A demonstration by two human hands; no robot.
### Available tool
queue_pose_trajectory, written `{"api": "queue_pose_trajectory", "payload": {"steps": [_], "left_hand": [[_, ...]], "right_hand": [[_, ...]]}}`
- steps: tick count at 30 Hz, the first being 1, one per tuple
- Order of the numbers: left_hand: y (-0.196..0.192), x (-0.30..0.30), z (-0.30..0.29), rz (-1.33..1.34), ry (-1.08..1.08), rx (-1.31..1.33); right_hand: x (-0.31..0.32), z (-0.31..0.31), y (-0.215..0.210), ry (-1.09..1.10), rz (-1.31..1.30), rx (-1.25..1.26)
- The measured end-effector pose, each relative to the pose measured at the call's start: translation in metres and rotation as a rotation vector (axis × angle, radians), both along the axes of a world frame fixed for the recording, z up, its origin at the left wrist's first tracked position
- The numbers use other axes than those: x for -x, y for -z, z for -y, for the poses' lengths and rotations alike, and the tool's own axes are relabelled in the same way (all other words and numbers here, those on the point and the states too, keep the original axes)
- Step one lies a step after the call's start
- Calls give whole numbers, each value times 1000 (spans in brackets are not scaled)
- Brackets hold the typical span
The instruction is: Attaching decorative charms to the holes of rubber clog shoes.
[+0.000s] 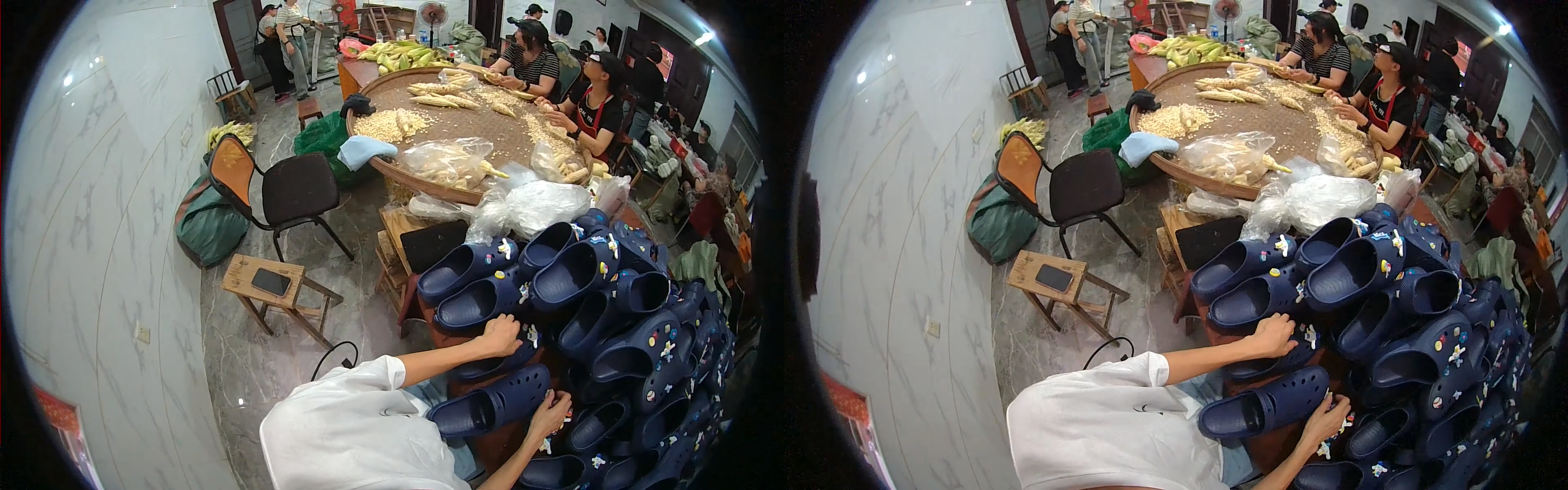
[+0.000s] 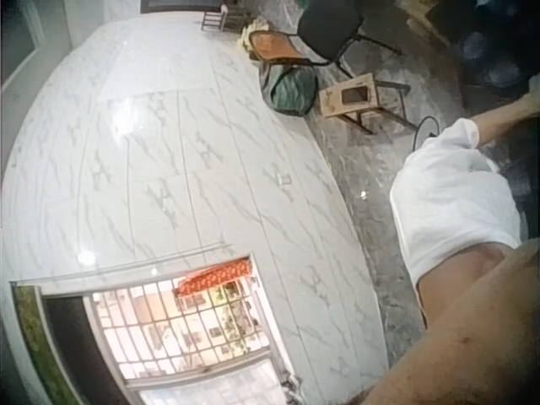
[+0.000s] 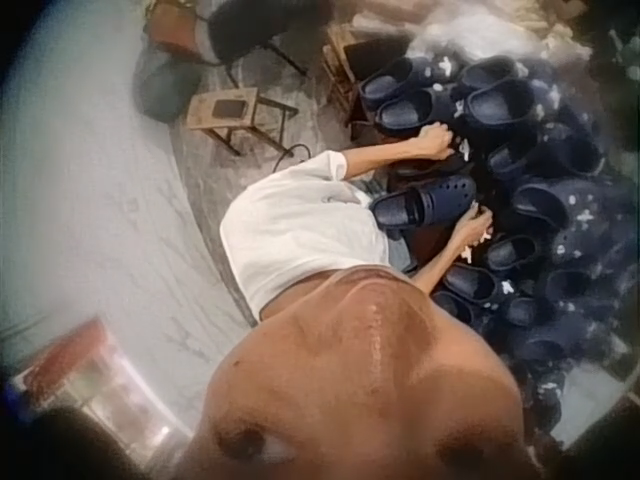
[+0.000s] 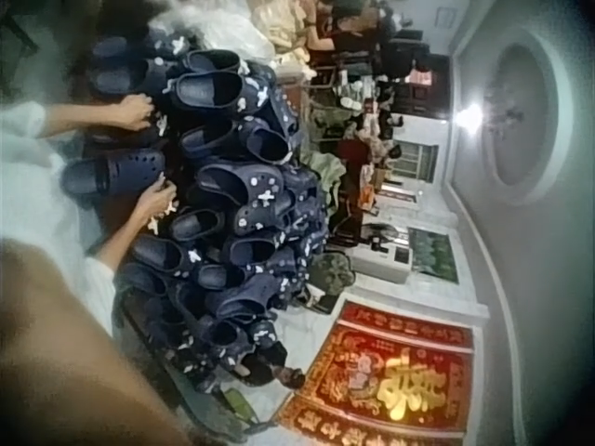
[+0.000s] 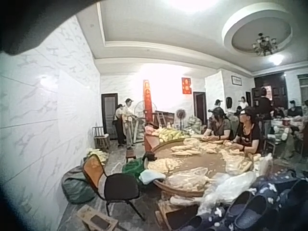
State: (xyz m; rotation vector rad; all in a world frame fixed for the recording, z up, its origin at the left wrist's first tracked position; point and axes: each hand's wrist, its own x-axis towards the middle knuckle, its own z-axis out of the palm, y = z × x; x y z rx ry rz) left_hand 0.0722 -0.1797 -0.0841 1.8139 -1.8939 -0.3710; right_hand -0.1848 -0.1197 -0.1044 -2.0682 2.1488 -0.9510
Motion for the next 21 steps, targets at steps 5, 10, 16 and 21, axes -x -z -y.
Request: {"api": "queue_pose_trajectory", "payload": {"steps": [5, 10, 16, 21], "left_hand": [[17, -1, 22, -48, -5, 28], [29, 4, 29, 93, -13, 94], [36, 4, 24, 33, -89, 197], [6, -1, 20, -18, -50, 48]], "right_hand": [[-37, 14, -24, -263, 256, -49], [-74, 26, -29, -431, 280, -24], [-83, 30, -19, -465, 136, -45], [-87, 35, -25, -495, 183, -94]]}}
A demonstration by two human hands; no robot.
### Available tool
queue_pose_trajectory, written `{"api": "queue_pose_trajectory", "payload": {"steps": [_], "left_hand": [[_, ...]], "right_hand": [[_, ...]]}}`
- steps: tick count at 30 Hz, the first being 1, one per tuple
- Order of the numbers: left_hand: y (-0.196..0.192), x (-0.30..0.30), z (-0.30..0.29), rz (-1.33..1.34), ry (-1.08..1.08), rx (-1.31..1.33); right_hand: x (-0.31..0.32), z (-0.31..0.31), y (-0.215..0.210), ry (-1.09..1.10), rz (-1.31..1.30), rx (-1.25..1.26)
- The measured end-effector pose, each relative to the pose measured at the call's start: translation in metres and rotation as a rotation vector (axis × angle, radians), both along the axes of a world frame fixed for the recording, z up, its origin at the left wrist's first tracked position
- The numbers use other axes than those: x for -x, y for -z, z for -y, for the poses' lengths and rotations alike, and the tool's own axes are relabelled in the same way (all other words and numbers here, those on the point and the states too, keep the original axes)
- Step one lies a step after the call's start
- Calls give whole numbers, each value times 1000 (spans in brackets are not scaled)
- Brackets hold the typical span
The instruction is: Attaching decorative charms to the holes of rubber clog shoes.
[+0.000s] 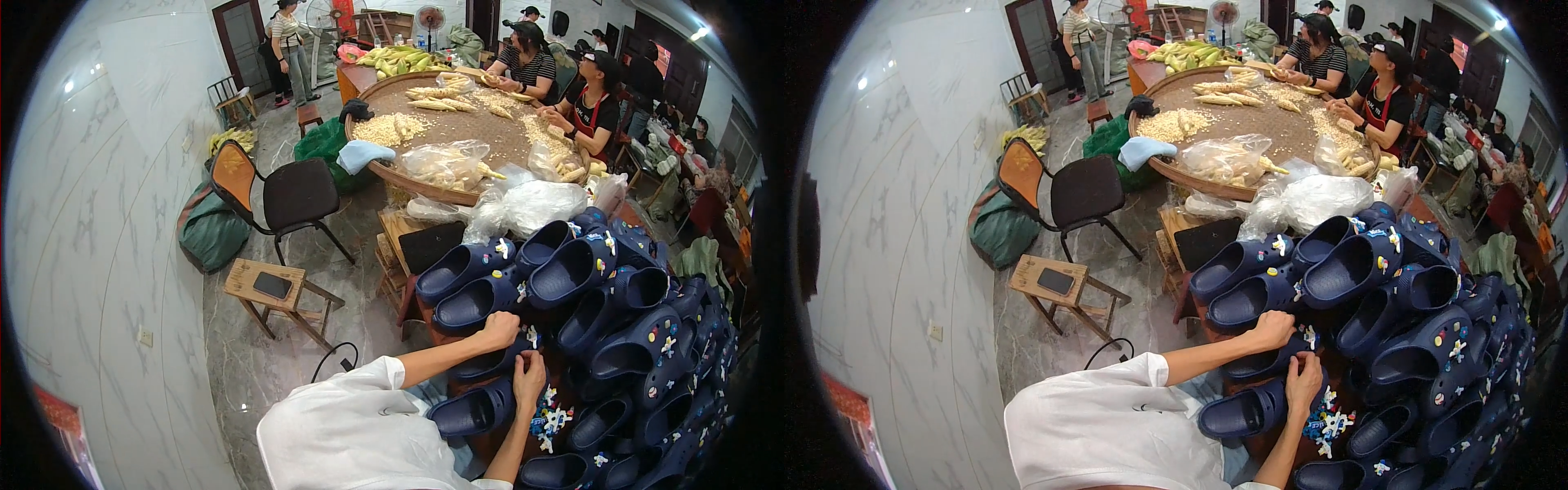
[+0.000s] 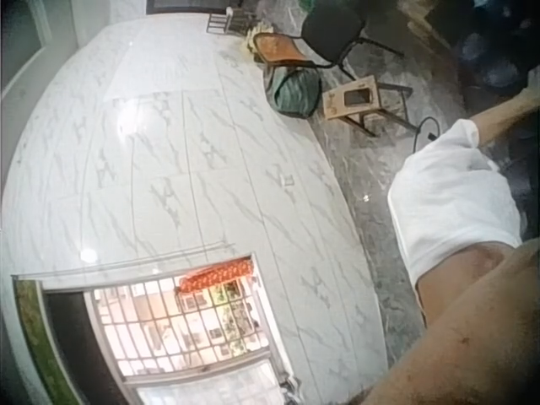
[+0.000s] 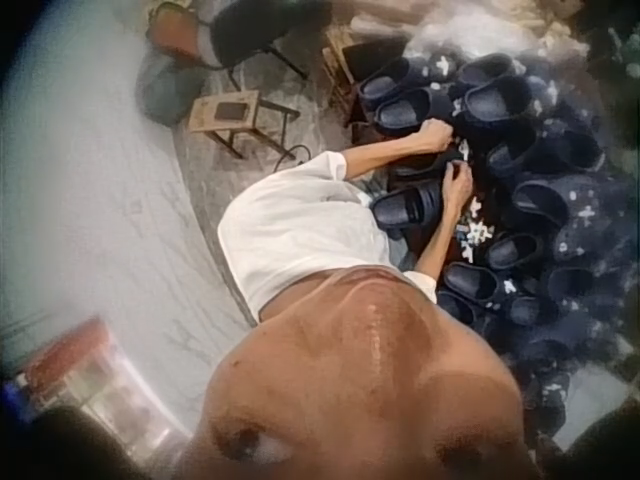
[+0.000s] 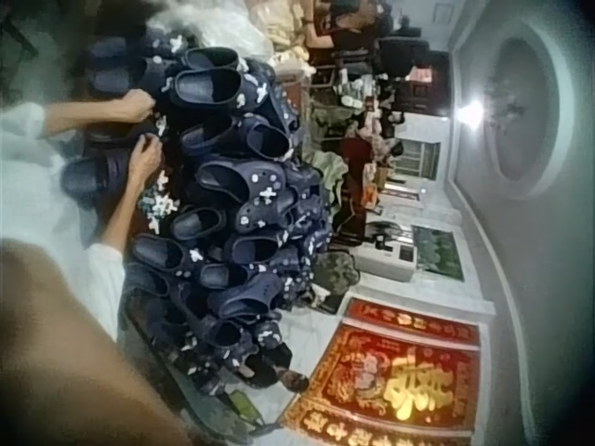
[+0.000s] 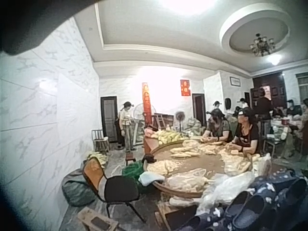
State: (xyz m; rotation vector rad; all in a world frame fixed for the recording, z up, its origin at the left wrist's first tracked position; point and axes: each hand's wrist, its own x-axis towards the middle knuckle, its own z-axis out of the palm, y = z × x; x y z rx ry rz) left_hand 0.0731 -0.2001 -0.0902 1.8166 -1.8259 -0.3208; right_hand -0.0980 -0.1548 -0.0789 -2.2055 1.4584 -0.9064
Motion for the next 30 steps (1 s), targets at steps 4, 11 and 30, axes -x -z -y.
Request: {"api": "queue_pose_trajectory", "payload": {"steps": [4, 11, 30], "left_hand": [[-7, -3, 0, -48, 14, -134], [0, -4, 16, 23, 33, -138], [-14, 19, -31, -294, 208, 379]], "right_hand": [[-11, 7, 2, -78, 113, -113], [-11, 12, 12, -78, 133, -79], [-18, -8, -17, -85, 485, -200]]}}
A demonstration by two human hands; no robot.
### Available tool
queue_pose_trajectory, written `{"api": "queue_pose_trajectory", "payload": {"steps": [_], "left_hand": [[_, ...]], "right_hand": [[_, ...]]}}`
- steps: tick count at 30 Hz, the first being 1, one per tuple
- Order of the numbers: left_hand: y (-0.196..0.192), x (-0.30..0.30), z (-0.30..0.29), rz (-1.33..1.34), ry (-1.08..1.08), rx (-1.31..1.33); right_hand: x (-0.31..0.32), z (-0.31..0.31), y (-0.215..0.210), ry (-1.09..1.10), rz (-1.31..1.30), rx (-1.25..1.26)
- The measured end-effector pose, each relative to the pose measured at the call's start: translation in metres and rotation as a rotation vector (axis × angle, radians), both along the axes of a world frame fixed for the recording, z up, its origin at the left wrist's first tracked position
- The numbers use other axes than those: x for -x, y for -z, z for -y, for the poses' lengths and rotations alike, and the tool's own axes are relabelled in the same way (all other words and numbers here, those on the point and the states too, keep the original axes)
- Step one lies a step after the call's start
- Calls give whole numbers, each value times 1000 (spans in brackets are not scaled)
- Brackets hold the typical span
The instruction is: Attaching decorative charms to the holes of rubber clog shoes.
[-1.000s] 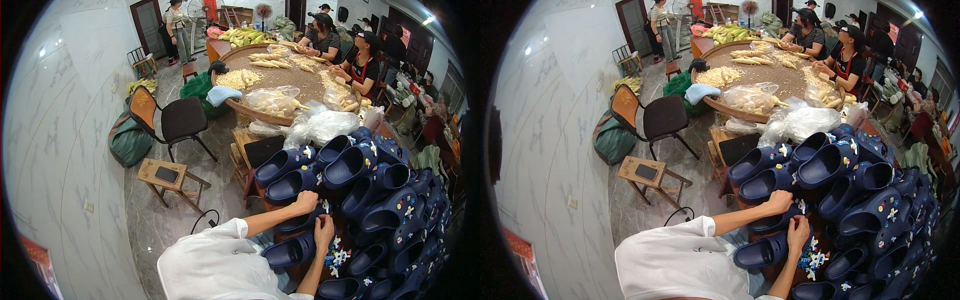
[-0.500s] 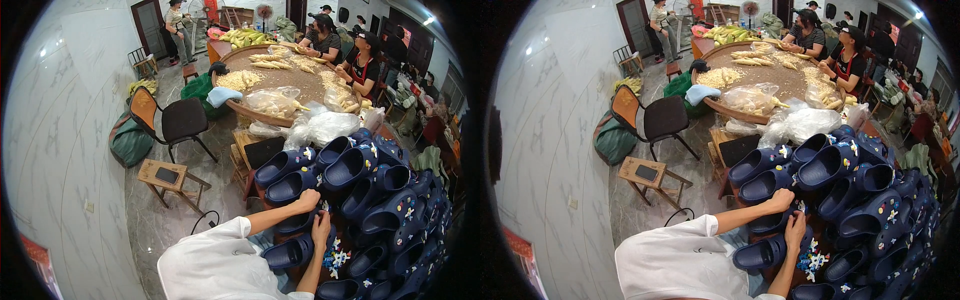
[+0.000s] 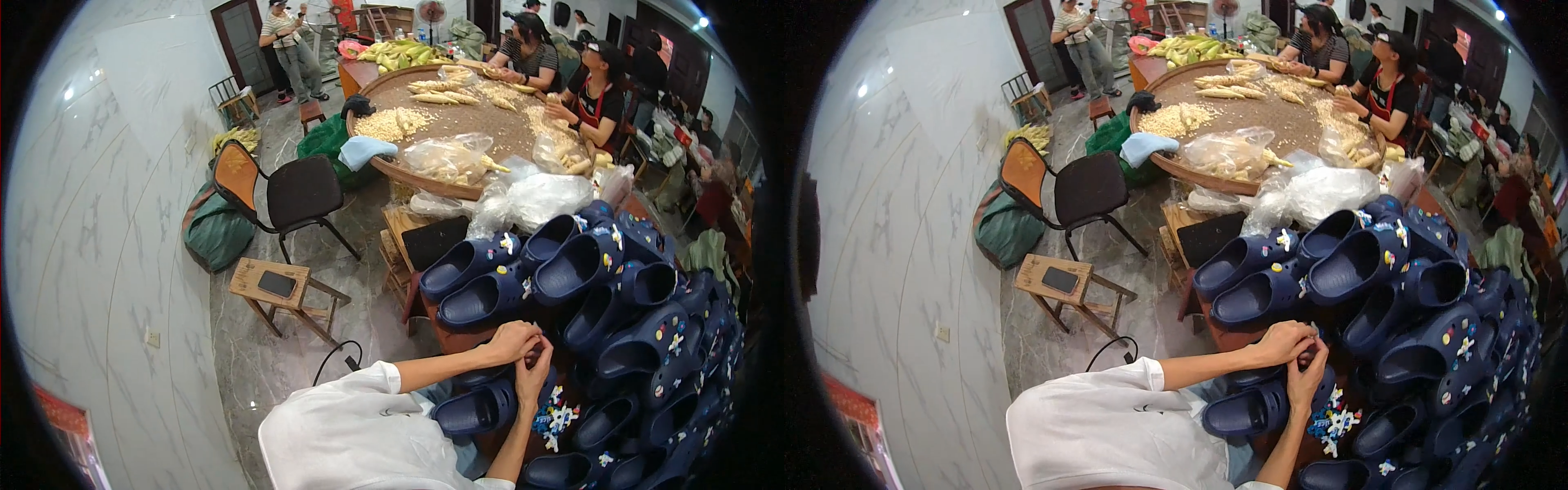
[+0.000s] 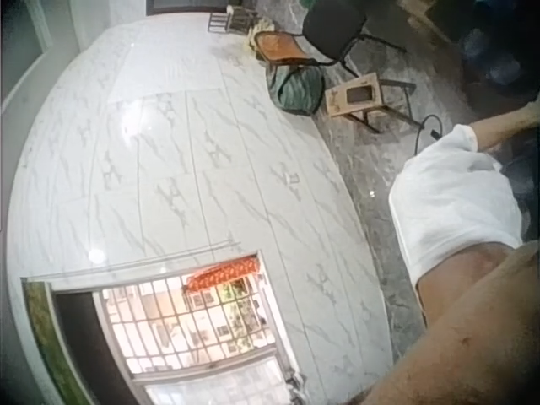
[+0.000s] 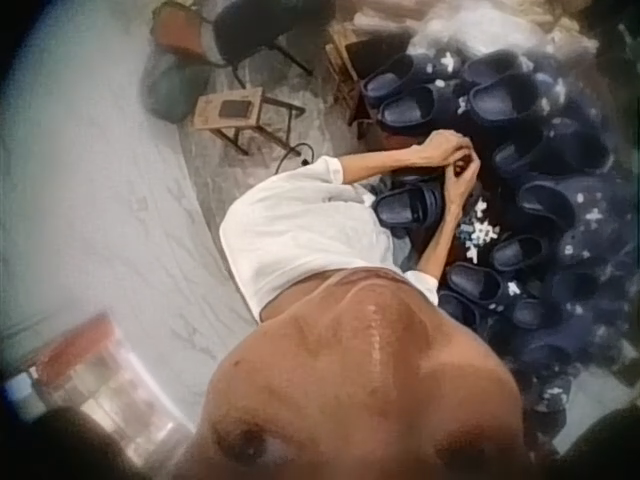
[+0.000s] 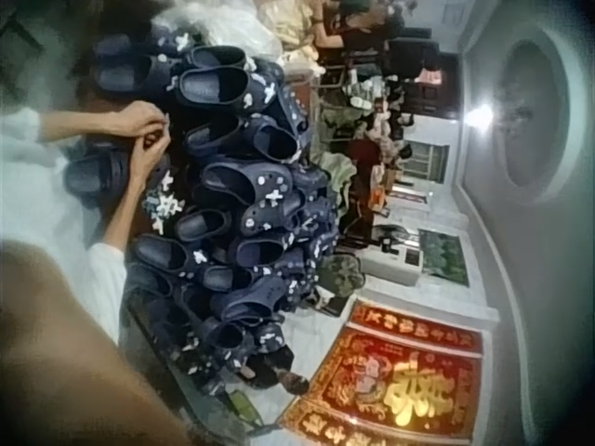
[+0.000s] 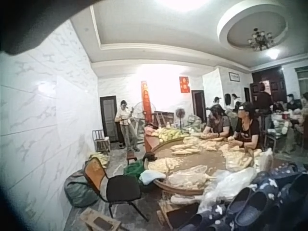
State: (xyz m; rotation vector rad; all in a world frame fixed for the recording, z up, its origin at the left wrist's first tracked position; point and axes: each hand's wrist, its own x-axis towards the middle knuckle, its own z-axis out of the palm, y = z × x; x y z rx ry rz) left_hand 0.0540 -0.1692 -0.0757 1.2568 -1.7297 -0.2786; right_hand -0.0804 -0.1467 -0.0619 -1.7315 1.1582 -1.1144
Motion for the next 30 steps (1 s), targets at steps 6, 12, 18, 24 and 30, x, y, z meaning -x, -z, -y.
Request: {"api": "queue_pose_trajectory", "payload": {"steps": [6, 12, 18, 24, 30], "left_hand": [[-14, 20, -12, -196, 62, -227], [-27, 13, -30, -98, 112, -138], [-11, -5, -43, -23, 2, -19], [5, -10, -48, 43, -22, -109], [-4, -15, -41, 29, -24, -144]], "right_hand": [[22, -5, 12, 189, -75, 81], [54, -14, 7, 374, -230, 112], [116, -40, 36, 614, -348, 9], [139, -50, 66, 671, -540, 44], [121, -41, 41, 694, -707, 91]]}}
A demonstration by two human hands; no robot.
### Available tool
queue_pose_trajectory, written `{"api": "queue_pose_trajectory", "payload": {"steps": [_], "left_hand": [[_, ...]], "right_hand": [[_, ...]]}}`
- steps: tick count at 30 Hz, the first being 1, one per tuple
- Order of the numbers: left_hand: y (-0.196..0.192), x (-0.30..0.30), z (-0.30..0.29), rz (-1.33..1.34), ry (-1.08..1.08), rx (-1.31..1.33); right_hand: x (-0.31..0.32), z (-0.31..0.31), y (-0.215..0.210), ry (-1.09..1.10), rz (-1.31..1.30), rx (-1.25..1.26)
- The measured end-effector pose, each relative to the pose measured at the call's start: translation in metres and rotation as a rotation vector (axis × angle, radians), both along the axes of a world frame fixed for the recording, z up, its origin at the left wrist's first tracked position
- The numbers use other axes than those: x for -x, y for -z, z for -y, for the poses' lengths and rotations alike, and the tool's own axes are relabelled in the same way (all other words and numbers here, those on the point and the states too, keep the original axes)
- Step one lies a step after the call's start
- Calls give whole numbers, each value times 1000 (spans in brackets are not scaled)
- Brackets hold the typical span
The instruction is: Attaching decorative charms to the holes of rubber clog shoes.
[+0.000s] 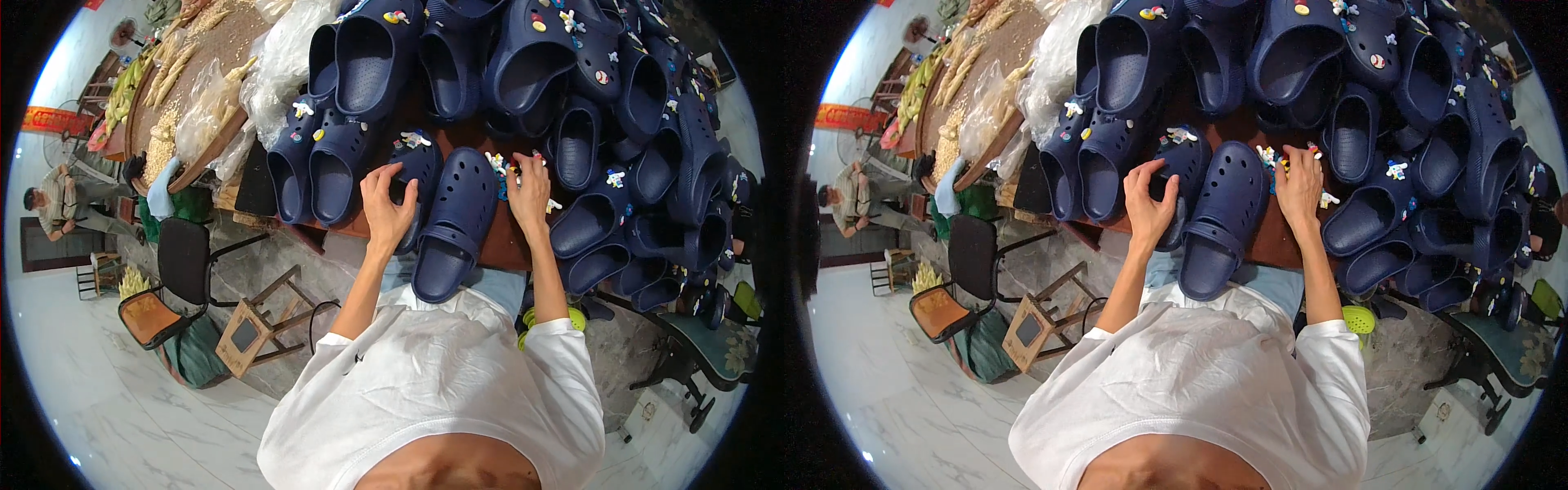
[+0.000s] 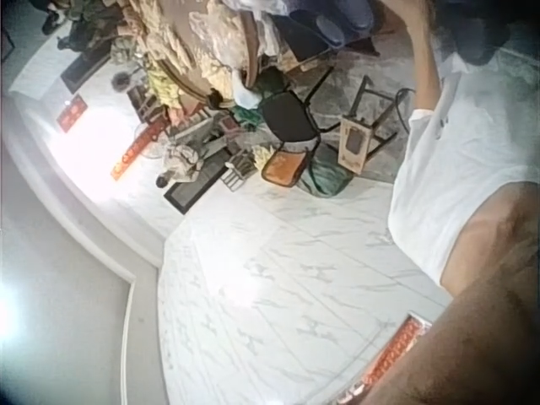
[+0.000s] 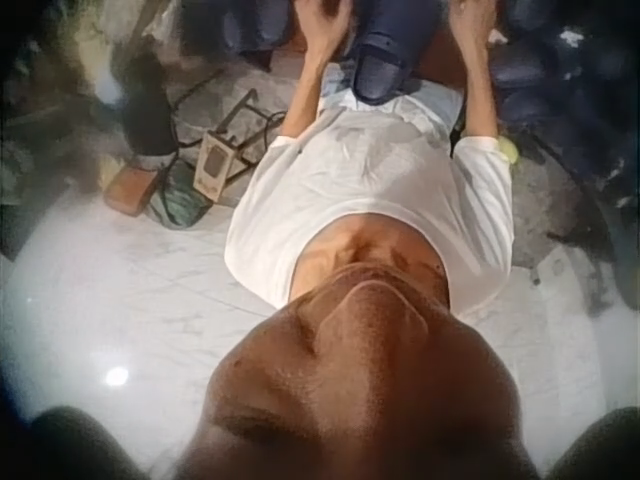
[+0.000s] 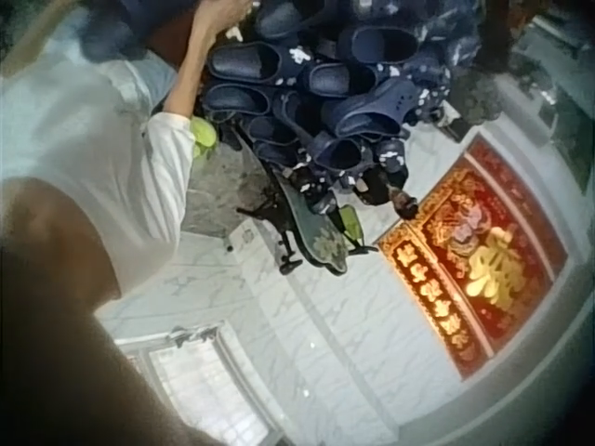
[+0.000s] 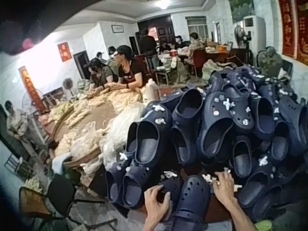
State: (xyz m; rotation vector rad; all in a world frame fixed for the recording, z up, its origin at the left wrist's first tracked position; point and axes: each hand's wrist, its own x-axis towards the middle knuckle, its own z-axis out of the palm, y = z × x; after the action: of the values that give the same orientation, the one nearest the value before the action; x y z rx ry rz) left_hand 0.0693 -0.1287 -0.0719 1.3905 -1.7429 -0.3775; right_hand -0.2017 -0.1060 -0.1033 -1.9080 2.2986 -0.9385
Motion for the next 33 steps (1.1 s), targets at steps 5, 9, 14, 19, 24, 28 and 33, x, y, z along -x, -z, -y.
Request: {"api": "queue_pose_trajectory", "payload": {"steps": [5, 9, 14, 19, 24, 28, 33], "left_hand": [[7, 0, 30, 8, 17, -50], [13, 3, 56, 134, 50, -174], [29, 12, 78, 257, 45, -148], [24, 18, 76, 310, 38, -107], [24, 17, 79, 331, 22, -130], [26, 22, 80, 322, 8, -96], [30, 21, 85, 373, -41, -64]], "right_hand": [[-26, 21, -17, -179, 146, 60], [-58, 40, -20, -349, 172, 86], [-91, 69, -21, -518, 191, 74], [-104, 94, 7, -621, 142, 137], [-112, 100, 8, -634, 47, 46], [-112, 104, 9, -608, 62, -2], [-115, 112, 8, -586, 84, -26]]}}
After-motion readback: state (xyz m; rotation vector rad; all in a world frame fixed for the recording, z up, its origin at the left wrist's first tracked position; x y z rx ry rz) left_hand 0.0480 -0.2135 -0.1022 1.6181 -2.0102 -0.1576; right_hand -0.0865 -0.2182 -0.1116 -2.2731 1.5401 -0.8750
